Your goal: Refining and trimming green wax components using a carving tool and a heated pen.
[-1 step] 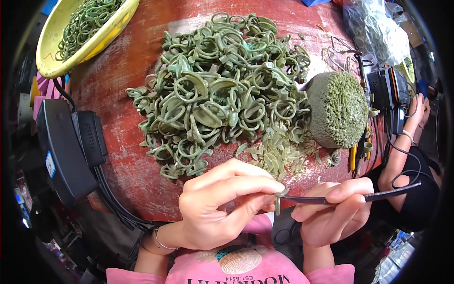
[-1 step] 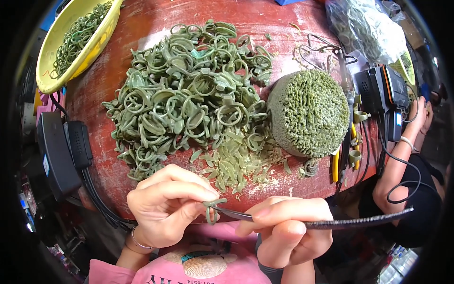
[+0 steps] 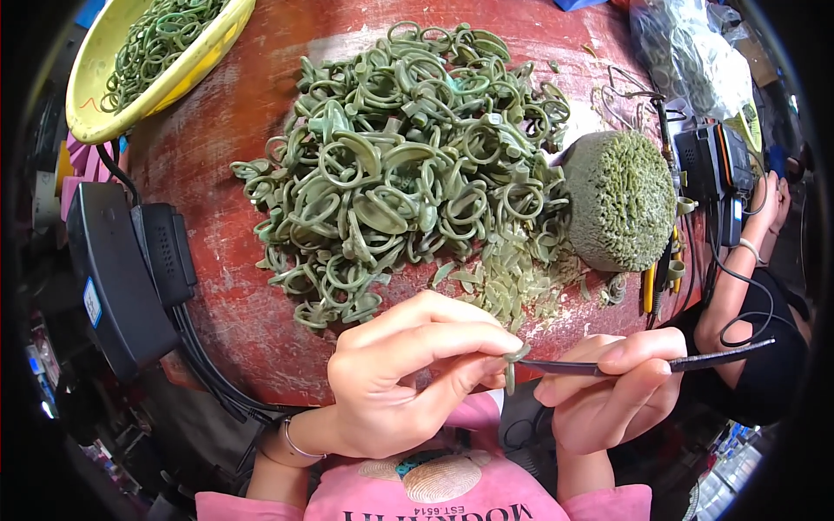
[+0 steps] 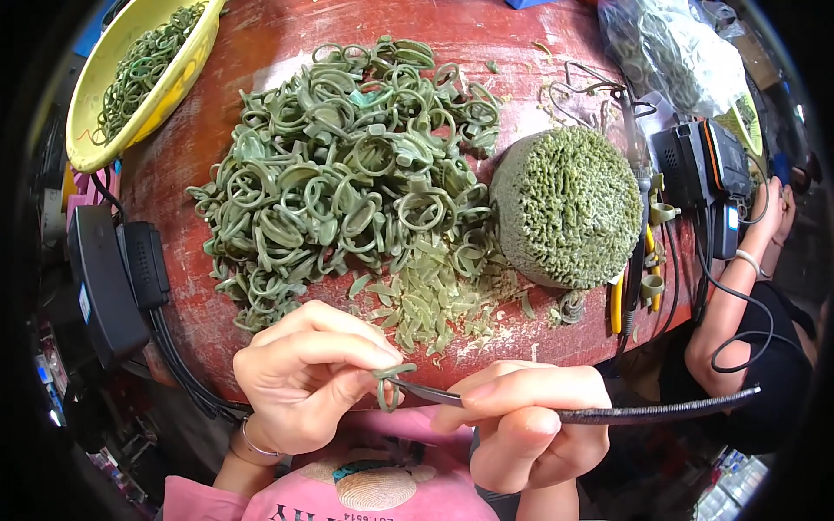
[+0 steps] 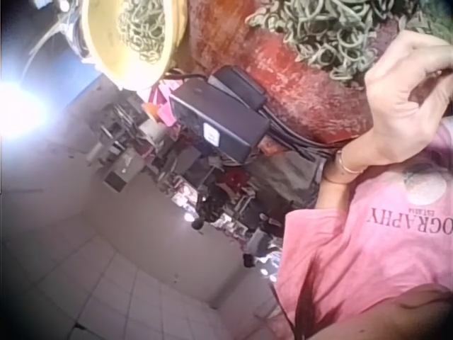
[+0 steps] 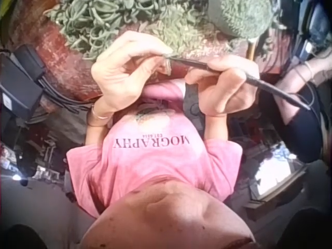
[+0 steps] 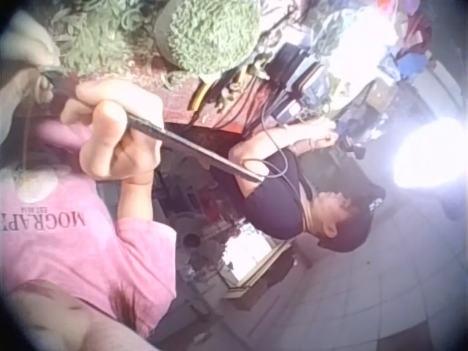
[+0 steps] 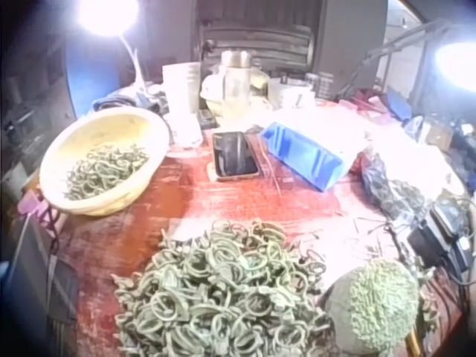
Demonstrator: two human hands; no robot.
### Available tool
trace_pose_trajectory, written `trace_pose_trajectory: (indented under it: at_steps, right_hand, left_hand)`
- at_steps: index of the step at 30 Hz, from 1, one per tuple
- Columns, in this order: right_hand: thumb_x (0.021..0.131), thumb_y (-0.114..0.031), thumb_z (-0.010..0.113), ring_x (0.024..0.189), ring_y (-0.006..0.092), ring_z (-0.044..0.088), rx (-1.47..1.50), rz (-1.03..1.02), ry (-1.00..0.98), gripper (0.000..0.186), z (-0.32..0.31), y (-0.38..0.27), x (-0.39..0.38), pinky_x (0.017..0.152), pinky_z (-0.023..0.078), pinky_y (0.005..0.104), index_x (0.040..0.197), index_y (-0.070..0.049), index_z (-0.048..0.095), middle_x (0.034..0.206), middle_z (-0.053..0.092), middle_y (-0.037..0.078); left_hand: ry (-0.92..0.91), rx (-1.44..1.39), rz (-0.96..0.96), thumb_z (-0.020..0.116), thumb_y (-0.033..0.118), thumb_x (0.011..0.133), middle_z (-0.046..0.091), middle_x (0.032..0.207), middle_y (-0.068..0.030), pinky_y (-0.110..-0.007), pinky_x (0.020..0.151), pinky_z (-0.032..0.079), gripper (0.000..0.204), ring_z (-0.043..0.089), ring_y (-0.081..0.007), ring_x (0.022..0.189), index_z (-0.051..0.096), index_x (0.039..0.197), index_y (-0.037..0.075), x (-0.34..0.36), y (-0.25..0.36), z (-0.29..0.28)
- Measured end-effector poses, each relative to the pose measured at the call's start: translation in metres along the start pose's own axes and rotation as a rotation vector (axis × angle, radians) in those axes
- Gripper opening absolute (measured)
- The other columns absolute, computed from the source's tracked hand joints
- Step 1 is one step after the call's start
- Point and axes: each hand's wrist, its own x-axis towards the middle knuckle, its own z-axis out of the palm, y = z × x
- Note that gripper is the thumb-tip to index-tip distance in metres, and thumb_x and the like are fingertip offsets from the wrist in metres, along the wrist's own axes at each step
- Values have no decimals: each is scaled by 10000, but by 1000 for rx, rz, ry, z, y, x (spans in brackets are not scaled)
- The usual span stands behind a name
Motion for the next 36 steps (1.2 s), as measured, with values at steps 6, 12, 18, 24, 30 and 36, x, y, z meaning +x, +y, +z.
trace_pose_trajectory:
  at_steps: [6,12,18,24,30,36]
  right_hand:
    - [934,-99,377,450,198,585,-23,-131,-80,160,0,5,-2,404,486,272,903,57,397,584,560,124]
    - [942,-120,365,454,188,581,-22,-116,-20,189,6,3,-1,410,479,259,892,55,418,579,583,143]
    - [953,-223,324,436,177,550,-153,-82,-49,273,7,-3,-1,404,444,244,878,15,436,551,568,129]
    - [936,-121,382,486,189,595,-76,-184,-34,194,5,3,-7,442,478,253,873,32,482,600,606,132]
    - [926,-104,393,428,139,524,47,-194,60,153,7,8,-13,390,420,235,862,29,433,559,555,119]
    - [930,-101,395,385,137,448,215,-86,19,156,4,7,-10,327,354,260,857,37,392,517,480,126]
  left_hand:
    - [-54,-107,-4,555,-136,790,574,941,-146,-240,643,546,189,626,-152,749,627,947,-60,1,-3,-2]
    - [-51,-206,-19,548,-122,808,565,939,-136,-247,644,547,164,625,-153,742,616,947,-66,1,-6,1]
    - [-47,-247,-26,547,-109,817,560,939,-125,-252,650,549,155,622,-156,754,609,952,-65,0,-8,1]
    - [-49,-229,9,544,-32,848,564,934,-198,-266,581,532,107,617,-181,690,562,937,-89,-1,-10,3]
    - [-40,-212,35,557,-27,842,574,928,-202,-262,584,529,110,621,-183,688,566,934,-87,-1,-10,2]
    - [-51,-178,71,569,-19,838,578,923,-205,-261,573,531,114,625,-188,689,571,930,-87,0,-10,3]
